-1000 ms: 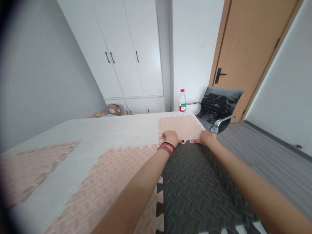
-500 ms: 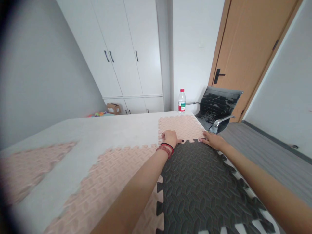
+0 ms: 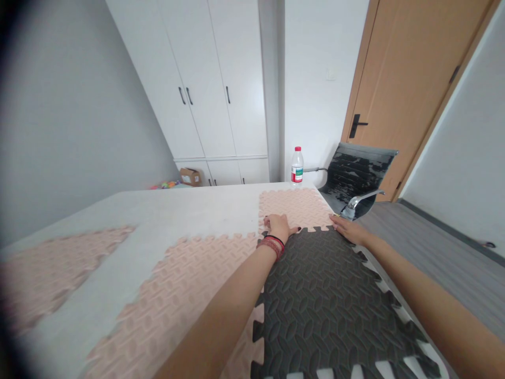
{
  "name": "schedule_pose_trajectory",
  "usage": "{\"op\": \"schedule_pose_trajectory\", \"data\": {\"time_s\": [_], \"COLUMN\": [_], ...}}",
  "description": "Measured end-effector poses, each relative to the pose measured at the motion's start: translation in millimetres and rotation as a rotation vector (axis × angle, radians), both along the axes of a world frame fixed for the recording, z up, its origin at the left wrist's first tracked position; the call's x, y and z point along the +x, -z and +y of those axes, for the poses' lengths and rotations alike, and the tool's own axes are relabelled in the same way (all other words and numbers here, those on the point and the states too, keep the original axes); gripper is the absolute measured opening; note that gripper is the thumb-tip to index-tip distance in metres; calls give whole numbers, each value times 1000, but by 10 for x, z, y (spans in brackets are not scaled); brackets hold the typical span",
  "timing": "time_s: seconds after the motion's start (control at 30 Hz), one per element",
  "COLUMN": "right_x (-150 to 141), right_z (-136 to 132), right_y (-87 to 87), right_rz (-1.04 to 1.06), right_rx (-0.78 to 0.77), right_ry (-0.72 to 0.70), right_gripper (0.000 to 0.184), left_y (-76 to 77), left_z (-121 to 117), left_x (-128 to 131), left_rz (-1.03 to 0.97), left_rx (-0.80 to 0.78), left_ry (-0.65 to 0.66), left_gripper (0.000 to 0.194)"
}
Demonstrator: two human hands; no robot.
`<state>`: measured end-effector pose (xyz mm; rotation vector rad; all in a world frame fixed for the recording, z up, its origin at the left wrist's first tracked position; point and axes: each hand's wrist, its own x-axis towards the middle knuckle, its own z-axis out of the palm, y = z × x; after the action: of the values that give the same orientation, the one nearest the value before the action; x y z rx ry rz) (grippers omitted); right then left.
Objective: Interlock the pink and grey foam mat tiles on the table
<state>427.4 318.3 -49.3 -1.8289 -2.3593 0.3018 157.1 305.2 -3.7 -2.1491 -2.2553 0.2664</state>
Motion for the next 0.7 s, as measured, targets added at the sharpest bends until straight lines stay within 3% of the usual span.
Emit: {"op": "schedule_pose_trajectory", "data": {"time_s": [0.2, 0.33, 0.5, 0.6, 0.7], "right_x": [49, 81, 99, 100, 105], "right_z": [54, 78, 31, 13, 15], "right_y": [219, 289, 341, 358, 377], "right_rz": [1, -44, -97, -111, -100], "right_rx": [31, 48, 85, 110, 127], "right_ry": [-45, -22, 84, 116, 123], "right_gripper": [59, 59, 65, 64, 62], "left_y": [8, -26, -89, -149, -210], "left_z": [-35, -142, -240, -340, -585], "left_x": [-11, -314, -1197, -1890, -2698], "left_rz": [-50, -158, -285, -330, -346], "left_rx": [46, 117, 174, 228, 265], "left_ry": [39, 223, 459, 443, 334], "left_gripper": [58, 51, 47, 48, 45]}}
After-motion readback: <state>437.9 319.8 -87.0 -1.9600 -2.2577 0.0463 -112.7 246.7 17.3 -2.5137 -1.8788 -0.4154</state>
